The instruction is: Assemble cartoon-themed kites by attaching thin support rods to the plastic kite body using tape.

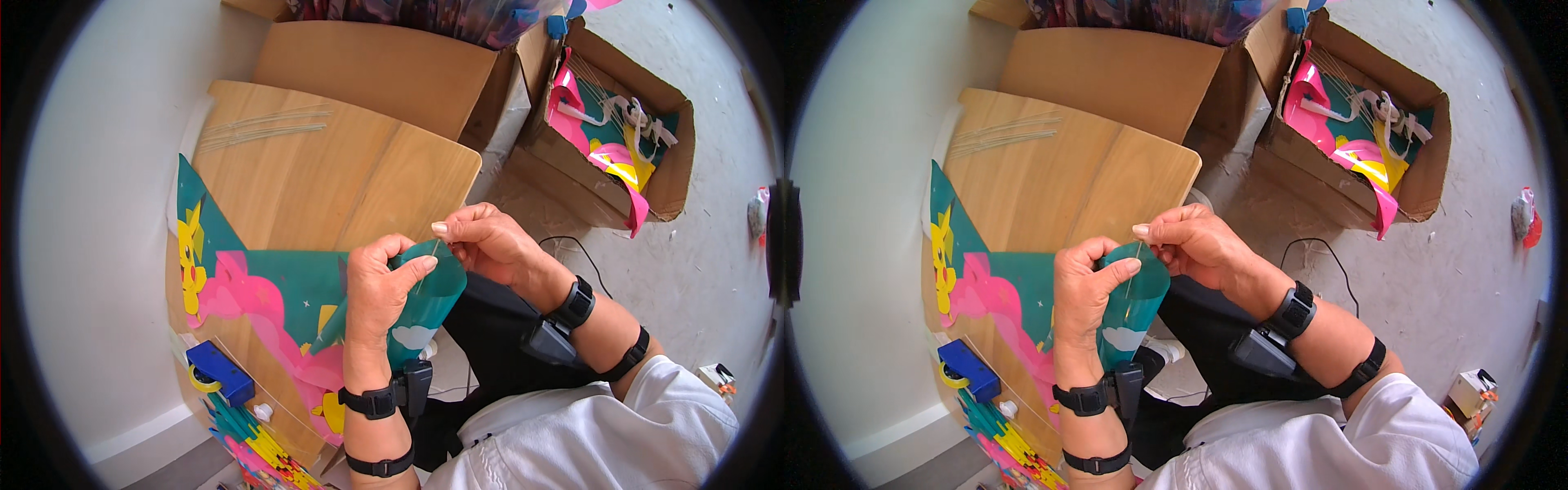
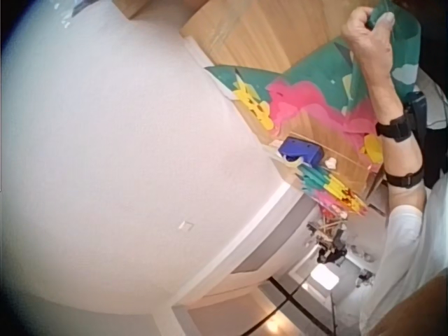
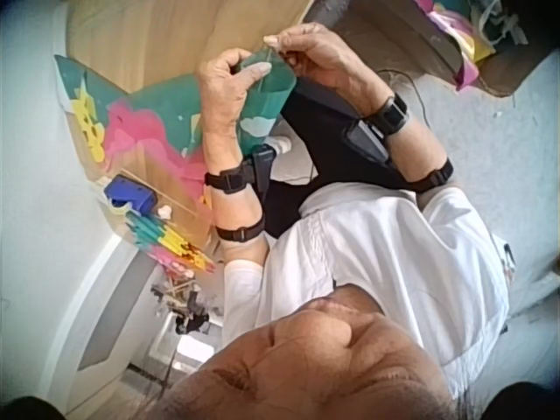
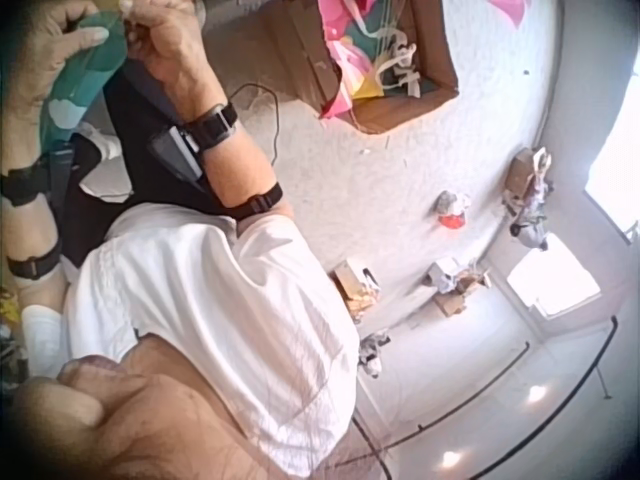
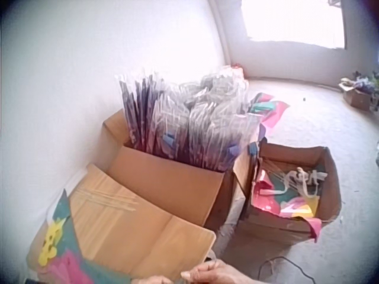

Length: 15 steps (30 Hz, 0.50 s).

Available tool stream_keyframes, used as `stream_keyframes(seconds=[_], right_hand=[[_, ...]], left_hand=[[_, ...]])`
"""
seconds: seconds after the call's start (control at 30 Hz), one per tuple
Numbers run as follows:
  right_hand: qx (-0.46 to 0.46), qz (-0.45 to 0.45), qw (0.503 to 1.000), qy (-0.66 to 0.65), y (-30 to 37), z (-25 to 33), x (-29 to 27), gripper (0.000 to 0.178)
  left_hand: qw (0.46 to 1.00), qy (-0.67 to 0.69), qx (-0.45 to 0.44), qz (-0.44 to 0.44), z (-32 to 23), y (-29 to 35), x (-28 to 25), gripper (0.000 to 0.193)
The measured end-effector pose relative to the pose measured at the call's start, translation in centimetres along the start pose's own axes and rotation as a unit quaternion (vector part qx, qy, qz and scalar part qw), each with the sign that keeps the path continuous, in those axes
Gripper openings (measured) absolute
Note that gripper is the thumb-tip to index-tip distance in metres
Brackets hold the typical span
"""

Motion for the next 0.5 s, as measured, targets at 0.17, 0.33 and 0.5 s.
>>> stream_keyframes(seconds=[0.17,0.33,0.5], right_hand=[[0.006,0.014,1.000,-0.022,-0.1,-0.4,0.1,0.021],[-0.006,0.001,1.000,0.000,0.3,-0.1,0.4,0.022],[-0.119,-0.082,0.980,0.138,1.0,0.9,0.3,0.020]], left_hand=[[1.000,0.016,-0.005,-0.006,0.0,0.0,0.0,0.011],[1.000,0.021,0.000,-0.007,0.0,0.1,-0.1,0.010],[1.000,0.014,0.008,-0.009,0.1,0.0,0.0,0.010]])
Point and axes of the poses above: each hand's wrist, its own y-axis away from the middle knuckle, its own x-axis out of the palm, z = x × y, the point moved 5 cm from there along -y, towards the middle knuckle, and after that the axes turned 13 degrees about y, right-handed, at the moved point
